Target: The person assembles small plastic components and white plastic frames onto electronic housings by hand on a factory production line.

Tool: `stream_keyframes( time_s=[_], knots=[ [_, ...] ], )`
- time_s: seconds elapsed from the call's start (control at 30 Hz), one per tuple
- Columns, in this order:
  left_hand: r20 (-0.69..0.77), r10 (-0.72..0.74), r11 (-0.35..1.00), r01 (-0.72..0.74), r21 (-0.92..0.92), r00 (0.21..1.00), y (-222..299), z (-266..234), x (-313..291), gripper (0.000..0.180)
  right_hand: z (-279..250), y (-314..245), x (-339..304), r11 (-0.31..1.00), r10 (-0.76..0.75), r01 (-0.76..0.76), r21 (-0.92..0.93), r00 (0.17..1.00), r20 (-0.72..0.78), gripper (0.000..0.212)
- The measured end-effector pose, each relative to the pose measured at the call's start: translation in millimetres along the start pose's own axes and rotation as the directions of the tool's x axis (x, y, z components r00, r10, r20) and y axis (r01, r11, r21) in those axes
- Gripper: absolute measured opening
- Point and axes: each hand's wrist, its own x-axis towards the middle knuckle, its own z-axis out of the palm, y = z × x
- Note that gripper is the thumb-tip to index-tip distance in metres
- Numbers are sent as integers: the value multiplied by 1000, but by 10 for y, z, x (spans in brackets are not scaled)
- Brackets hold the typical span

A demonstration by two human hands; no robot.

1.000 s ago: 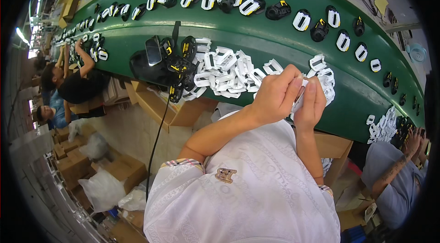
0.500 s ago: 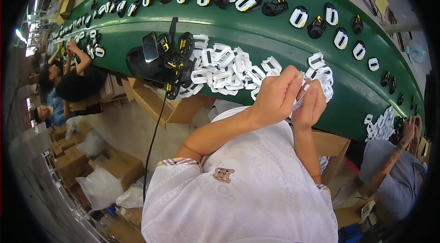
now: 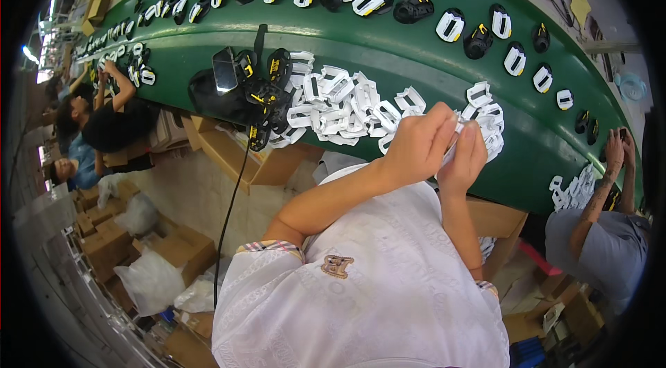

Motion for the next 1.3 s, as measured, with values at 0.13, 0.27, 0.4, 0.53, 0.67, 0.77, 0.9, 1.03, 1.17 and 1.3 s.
stream_keyframes(
  time_s=[0.13, 0.27, 0.4, 0.53, 0.67, 0.77, 0.9, 1.03, 1.17, 1.3],
  knots=[
    [19, -46, 999, 47, -24, 999, -51, -21, 50, 13, 31, 33, 74, 998, -23, 21, 59, 999, 34, 35],
    [83, -146, 976, 158, -153, 986, -219, -75, 177, 17, -14, 136, 139, 998, 26, -29, 54, 998, 57, 32],
    [287, -38, 997, 15, 80, 957, -443, -199, 559, 25, -160, 217, 231, 995, 100, -97, -28, 989, 113, 25],
    [80, -10, 954, -15, 298, 997, -933, -139, 1305, 22, -342, 284, 299, 992, 125, -125, -20, 991, 35, 23],
    [-49, 48, 743, -3, 669, 998, -1959, -191, 2058, 44, -371, 258, 347, 973, 226, -221, -60, 971, 80, 19],
    [-139, -35, 412, 141, 900, 990, -2407, -149, 2179, 61, -373, 236, 420, 974, 225, -222, -44, 971, 87, 17],
    [-47, -60, 425, 69, 903, 997, -2453, -240, 2024, 68, -376, 191, 468, 973, 231, -227, -45, 968, 101, 18],
    [4, -268, 947, 262, 184, 964, -1690, -170, 1356, 82, -440, 222, 525, 973, 227, -224, -48, 970, 92, 18],
    [242, -488, 755, 544, -366, 839, -1026, -180, 667, 50, -353, 67, 600, 984, 175, -176, 10, 982, 71, 23],
    [128, -498, 807, 513, -294, 857, -766, -48, 355, 50, -167, -91, 619, 994, 103, -105, 39, 992, 70, 30]
  ],
)
